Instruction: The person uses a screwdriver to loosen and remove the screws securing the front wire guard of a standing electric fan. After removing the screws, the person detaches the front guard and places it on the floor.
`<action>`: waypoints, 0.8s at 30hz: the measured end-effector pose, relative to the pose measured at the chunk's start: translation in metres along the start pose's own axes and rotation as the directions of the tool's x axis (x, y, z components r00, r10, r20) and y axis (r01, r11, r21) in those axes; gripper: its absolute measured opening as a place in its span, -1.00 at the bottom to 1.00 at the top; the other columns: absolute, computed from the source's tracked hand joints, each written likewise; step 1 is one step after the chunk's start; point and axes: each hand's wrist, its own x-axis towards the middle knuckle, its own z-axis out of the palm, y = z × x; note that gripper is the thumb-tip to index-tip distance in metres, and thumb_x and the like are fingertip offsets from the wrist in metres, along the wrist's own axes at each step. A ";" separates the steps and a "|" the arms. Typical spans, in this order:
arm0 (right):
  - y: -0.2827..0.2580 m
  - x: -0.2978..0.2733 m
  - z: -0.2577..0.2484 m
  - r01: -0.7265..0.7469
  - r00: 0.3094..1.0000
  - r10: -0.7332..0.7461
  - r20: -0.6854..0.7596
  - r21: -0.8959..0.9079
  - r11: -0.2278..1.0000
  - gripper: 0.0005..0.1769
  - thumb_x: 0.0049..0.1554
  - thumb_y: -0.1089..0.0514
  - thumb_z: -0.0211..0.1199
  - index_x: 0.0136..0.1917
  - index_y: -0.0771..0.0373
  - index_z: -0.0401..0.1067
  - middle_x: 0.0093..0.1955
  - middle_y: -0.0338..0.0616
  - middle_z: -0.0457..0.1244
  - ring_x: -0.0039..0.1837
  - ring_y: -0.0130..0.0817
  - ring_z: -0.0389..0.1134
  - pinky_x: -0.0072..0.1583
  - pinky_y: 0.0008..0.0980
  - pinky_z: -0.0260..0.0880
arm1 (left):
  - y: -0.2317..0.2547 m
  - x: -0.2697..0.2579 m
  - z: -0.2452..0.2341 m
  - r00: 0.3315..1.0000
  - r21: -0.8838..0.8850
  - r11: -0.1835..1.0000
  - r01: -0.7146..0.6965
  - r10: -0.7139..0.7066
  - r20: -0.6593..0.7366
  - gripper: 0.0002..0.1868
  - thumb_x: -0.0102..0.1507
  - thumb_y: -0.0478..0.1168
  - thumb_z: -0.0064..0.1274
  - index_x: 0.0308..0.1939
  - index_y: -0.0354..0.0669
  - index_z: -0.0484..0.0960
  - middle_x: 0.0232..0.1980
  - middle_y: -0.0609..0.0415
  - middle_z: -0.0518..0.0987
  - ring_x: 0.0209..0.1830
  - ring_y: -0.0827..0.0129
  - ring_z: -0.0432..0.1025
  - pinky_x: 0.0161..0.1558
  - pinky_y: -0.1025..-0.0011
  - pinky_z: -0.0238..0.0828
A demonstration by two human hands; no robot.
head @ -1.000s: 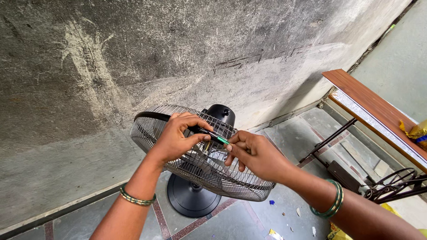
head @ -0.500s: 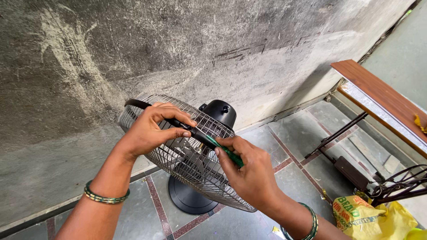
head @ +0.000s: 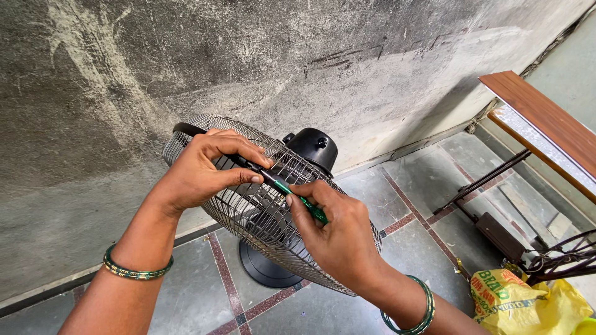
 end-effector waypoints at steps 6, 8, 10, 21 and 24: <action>-0.001 0.000 0.002 0.115 0.992 -0.116 -0.049 -0.023 0.993 -0.84 0.15 0.22 0.34 -0.01 0.33 0.51 -0.25 -0.01 0.40 -0.37 -0.39 0.41 -0.35 -0.41 0.35 | 0.002 0.000 0.000 1.000 0.029 1.000 0.005 -0.005 -0.003 -0.76 0.04 -0.28 0.38 -0.20 -0.06 0.80 -0.13 0.19 0.77 0.04 0.39 0.57 0.23 0.30 0.35; -0.003 -0.001 0.002 0.160 0.985 -0.164 -0.048 -0.077 0.984 -0.83 0.15 0.23 0.33 0.01 0.34 0.51 -0.25 0.00 0.39 -0.36 -0.35 0.42 -0.34 -0.39 0.35 | 0.003 0.000 0.000 1.000 0.032 0.999 -0.003 0.003 0.000 -0.77 0.05 -0.26 0.38 -0.20 -0.04 0.80 -0.12 0.21 0.77 0.05 0.41 0.58 0.23 0.31 0.36; -0.004 -0.002 0.002 0.243 0.967 -0.253 -0.042 -0.160 0.957 -0.82 0.15 0.26 0.32 0.03 0.35 0.51 -0.26 0.00 0.38 -0.37 -0.30 0.40 -0.34 -0.36 0.34 | 0.004 -0.001 0.001 1.000 0.050 0.999 0.004 -0.003 -0.009 -0.76 0.04 -0.26 0.38 -0.20 -0.03 0.80 -0.12 0.21 0.77 0.05 0.41 0.57 0.23 0.31 0.33; 0.016 0.025 -0.015 0.348 0.936 -0.339 0.094 -0.098 0.932 -0.91 0.16 0.25 0.32 -0.10 0.28 0.44 -0.34 -0.10 0.35 -0.35 -0.27 0.37 -0.29 -0.32 0.33 | 0.010 -0.002 0.014 0.995 0.099 0.992 0.074 -0.067 -0.073 -0.77 0.00 -0.26 0.42 -0.26 -0.05 0.83 -0.24 0.23 0.76 -0.17 0.48 0.53 0.12 0.35 0.31; 0.026 0.036 -0.026 0.731 0.678 -0.684 0.269 -0.347 0.588 -0.90 0.15 0.29 0.28 -0.07 0.32 0.38 -0.27 -0.16 0.29 -0.28 -0.33 0.37 -0.27 -0.34 0.36 | 0.009 -0.001 0.015 0.994 0.100 0.991 0.087 -0.080 -0.071 -0.76 -0.01 -0.25 0.42 -0.26 -0.03 0.82 -0.24 0.23 0.77 -0.18 0.49 0.53 0.09 0.37 0.35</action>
